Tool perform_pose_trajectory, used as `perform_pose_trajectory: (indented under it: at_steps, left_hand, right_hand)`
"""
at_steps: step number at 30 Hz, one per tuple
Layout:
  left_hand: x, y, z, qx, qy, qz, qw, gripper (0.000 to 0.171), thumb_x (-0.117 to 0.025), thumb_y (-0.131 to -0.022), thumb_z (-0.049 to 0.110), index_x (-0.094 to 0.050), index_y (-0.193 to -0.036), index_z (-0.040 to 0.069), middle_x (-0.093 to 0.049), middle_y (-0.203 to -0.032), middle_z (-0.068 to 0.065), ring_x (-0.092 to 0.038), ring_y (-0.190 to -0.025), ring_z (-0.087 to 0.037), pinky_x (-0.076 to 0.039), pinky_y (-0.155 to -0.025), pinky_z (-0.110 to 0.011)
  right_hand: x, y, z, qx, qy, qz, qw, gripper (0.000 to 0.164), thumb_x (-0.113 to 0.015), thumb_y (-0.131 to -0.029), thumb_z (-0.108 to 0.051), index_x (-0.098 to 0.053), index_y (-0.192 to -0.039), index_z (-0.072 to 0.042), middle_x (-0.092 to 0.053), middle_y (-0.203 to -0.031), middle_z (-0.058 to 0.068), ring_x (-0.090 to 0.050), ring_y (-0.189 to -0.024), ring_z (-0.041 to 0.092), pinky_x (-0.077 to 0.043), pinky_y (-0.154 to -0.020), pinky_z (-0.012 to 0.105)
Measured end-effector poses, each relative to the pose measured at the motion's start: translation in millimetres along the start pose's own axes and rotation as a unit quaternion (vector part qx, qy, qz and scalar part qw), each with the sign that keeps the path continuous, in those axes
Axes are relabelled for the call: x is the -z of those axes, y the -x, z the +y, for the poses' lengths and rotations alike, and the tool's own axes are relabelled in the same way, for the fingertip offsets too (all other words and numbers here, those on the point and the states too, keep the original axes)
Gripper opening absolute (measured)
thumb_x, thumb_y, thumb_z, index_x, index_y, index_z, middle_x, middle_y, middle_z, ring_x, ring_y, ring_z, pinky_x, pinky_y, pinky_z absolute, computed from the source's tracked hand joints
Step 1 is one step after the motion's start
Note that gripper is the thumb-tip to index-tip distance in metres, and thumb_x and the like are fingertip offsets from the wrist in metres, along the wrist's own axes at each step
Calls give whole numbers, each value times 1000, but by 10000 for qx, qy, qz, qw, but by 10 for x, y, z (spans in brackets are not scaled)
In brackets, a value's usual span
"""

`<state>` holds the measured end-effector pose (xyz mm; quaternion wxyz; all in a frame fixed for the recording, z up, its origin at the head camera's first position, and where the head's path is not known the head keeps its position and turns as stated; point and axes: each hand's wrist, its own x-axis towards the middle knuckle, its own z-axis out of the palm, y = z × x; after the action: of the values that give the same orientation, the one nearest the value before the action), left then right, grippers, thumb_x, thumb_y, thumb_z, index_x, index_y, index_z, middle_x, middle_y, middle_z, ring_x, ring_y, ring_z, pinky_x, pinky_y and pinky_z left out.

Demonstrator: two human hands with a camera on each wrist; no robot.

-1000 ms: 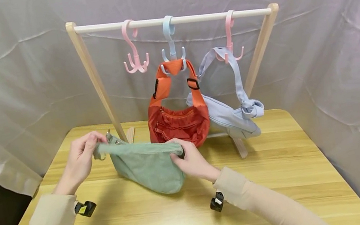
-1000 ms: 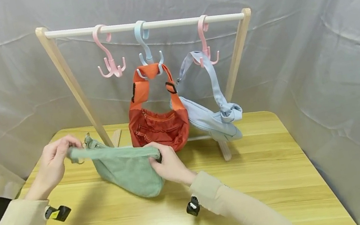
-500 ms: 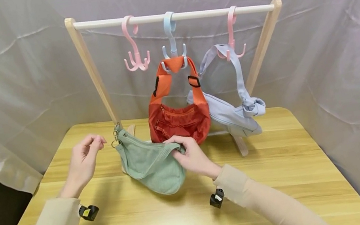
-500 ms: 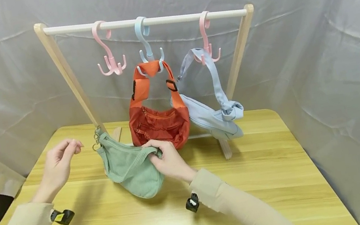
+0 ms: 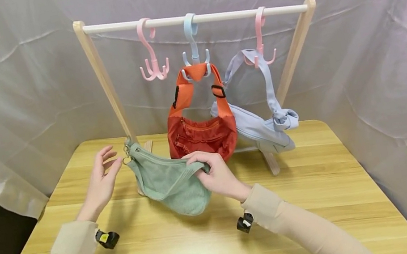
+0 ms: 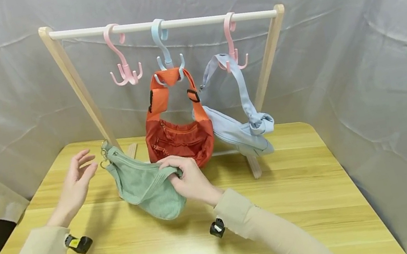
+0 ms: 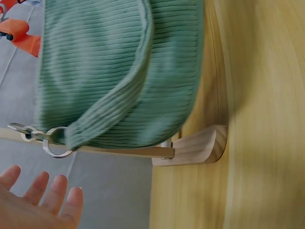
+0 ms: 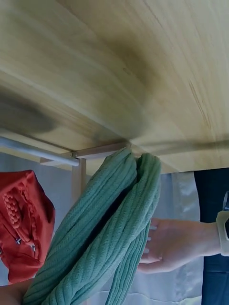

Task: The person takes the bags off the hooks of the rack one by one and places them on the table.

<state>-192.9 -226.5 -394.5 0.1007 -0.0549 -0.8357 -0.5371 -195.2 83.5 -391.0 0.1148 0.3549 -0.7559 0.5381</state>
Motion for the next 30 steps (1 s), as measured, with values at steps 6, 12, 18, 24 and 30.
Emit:
perform_pose_trajectory:
  at_steps: [6,12,18,24,30]
  left_hand:
    - [-36,-54,-46,291,419,-223,9984,65,-42,-108,31,-11,-161,7,-29,-158,-29,-36,-143,-46,-31,-115,-57]
    - [-70,-92,-99,480,915,-388,9939,67,-38,-109,37,-8,-162,10,-25,-161,-26,-32,-146,-37,-29,-118,-60]
    - [-87,-76,-149,612,1162,-561,9898,60,-36,-109,39,-17,-160,12,-36,-153,-17,-41,-135,-12,-37,-113,-44]
    - [-71,-27,-202,492,1347,-899,9856,59,-37,-109,37,-20,-160,13,-27,-163,-20,-30,-150,-28,-26,-121,-60]
    - [-92,-2,-220,295,1266,-553,9900,16,-42,-109,31,-53,-119,23,-57,-110,18,-51,-110,4,-37,-97,-9]
  right_hand:
    - [3,-24,-58,307,72,115,9994,26,-55,-81,18,-71,-83,-3,-74,-115,16,-70,-112,29,-53,-99,31]
    - [-15,-39,-75,711,85,276,9971,30,-50,-73,25,-65,-73,0,-73,-112,25,-70,-107,38,-54,-92,32]
    - [-18,-34,-63,976,-4,349,9946,34,-47,-73,25,-63,-68,-5,-74,-111,22,-72,-104,33,-55,-89,31]
    - [-16,-18,-22,1072,-161,342,9935,35,-48,-76,22,-65,-71,-8,-74,-113,18,-72,-105,30,-54,-88,27]
    - [-17,-4,-18,814,-250,346,9958,34,-50,-78,21,-66,-73,-8,-73,-114,18,-70,-108,30,-54,-93,29]
